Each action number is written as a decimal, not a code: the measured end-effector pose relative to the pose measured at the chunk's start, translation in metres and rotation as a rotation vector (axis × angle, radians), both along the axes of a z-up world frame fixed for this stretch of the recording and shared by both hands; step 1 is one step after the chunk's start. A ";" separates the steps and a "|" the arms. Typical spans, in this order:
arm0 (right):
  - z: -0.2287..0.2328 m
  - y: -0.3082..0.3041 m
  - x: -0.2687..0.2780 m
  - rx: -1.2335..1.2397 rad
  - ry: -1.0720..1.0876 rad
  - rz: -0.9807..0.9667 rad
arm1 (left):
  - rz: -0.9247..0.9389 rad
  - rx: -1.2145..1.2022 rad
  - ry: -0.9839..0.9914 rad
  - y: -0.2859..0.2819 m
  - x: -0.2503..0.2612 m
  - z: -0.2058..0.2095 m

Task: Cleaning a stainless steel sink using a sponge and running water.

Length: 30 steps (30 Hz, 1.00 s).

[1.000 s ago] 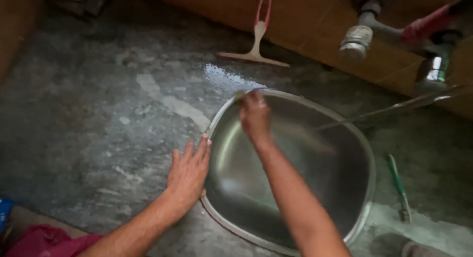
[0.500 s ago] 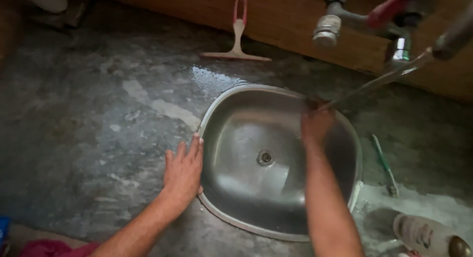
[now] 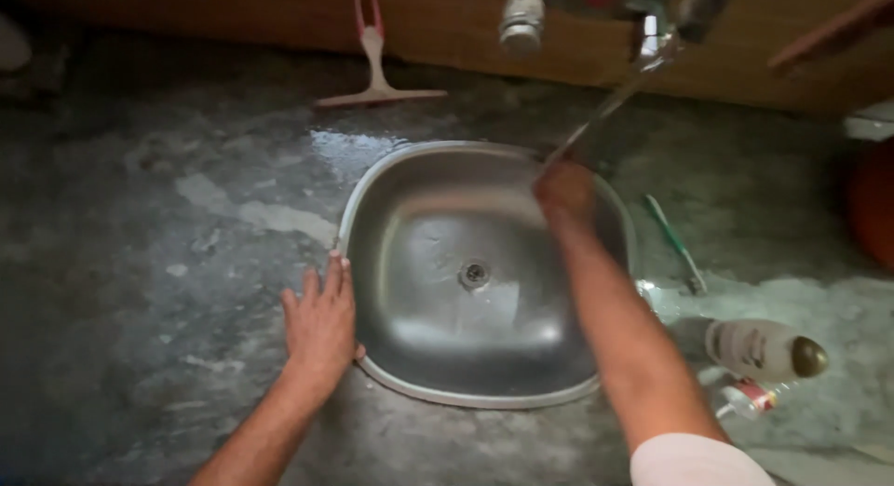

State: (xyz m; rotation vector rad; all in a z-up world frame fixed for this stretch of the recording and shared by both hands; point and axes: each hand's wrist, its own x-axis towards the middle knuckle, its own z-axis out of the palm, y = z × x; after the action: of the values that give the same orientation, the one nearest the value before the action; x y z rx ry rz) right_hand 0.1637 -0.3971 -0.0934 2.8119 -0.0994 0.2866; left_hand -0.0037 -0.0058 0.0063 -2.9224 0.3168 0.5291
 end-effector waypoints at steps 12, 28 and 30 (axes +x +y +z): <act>0.036 -0.092 -0.111 0.269 0.197 -0.270 | -0.045 0.023 -0.015 0.004 0.005 -0.018; -0.056 -0.084 -0.207 -0.164 0.548 0.430 | 0.001 0.050 -0.013 -0.006 0.002 -0.004; -0.065 -0.067 -0.210 -0.021 0.829 0.340 | 0.018 0.053 -0.008 -0.004 0.004 -0.002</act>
State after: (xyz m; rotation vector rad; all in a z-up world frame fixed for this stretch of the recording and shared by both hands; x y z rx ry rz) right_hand -0.0459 -0.4642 -0.1587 2.6728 0.5571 -0.7972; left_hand 0.0005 -0.0099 0.0043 -2.8781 0.2708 0.5202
